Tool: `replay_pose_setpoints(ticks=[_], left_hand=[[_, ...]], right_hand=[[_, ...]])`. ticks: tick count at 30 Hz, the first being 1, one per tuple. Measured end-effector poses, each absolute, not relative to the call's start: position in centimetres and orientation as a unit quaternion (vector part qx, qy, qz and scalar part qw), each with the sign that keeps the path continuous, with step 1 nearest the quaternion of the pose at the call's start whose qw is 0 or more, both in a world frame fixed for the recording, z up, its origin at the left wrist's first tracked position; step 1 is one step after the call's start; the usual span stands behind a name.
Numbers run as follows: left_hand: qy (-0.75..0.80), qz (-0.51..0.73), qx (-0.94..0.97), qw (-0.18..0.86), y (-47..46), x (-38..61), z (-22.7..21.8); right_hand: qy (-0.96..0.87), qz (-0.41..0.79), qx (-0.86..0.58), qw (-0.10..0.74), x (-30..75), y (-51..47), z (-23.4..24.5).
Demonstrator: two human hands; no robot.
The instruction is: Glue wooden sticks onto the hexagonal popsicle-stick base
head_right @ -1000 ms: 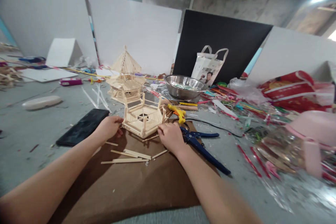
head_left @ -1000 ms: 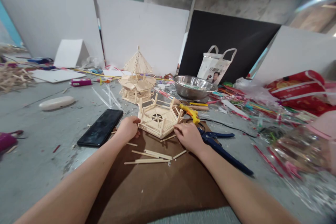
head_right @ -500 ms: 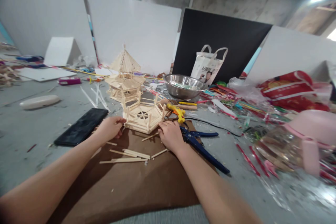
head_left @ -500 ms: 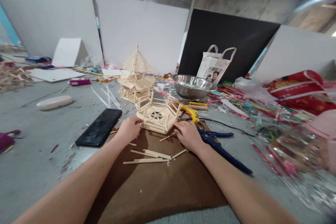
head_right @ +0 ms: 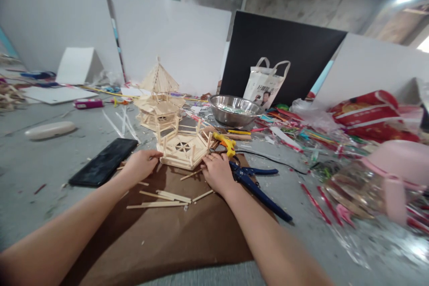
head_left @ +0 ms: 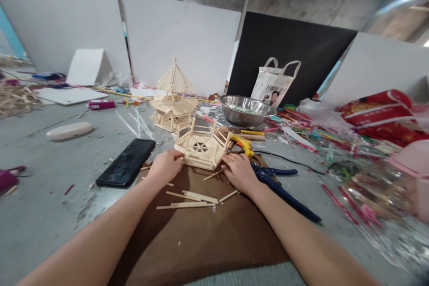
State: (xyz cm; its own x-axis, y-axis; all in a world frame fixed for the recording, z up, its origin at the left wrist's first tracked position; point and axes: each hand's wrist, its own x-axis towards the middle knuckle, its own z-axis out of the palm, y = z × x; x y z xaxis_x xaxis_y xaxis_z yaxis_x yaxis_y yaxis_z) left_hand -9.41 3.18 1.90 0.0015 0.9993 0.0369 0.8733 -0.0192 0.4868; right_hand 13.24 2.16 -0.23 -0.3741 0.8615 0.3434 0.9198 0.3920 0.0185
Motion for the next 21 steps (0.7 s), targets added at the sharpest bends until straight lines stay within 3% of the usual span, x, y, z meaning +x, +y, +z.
replay_pose_setpoints(ticks=[13,17,21], left_hand=[[0.672,0.201,0.708,0.082,2.7,-9.2,1.6],[0.651,0.295,0.699,0.010,2.1,-9.0,2.3],[0.526,0.417,0.740,-0.038,0.5,-8.4,3.2]], right_hand=[[-0.817,-0.112,-0.540,0.169,13.3,2.2,-0.5],[-0.814,-0.113,-0.537,0.192,13.4,2.3,-0.5],[-0.810,-0.120,-0.529,0.224,13.5,2.3,-0.2]])
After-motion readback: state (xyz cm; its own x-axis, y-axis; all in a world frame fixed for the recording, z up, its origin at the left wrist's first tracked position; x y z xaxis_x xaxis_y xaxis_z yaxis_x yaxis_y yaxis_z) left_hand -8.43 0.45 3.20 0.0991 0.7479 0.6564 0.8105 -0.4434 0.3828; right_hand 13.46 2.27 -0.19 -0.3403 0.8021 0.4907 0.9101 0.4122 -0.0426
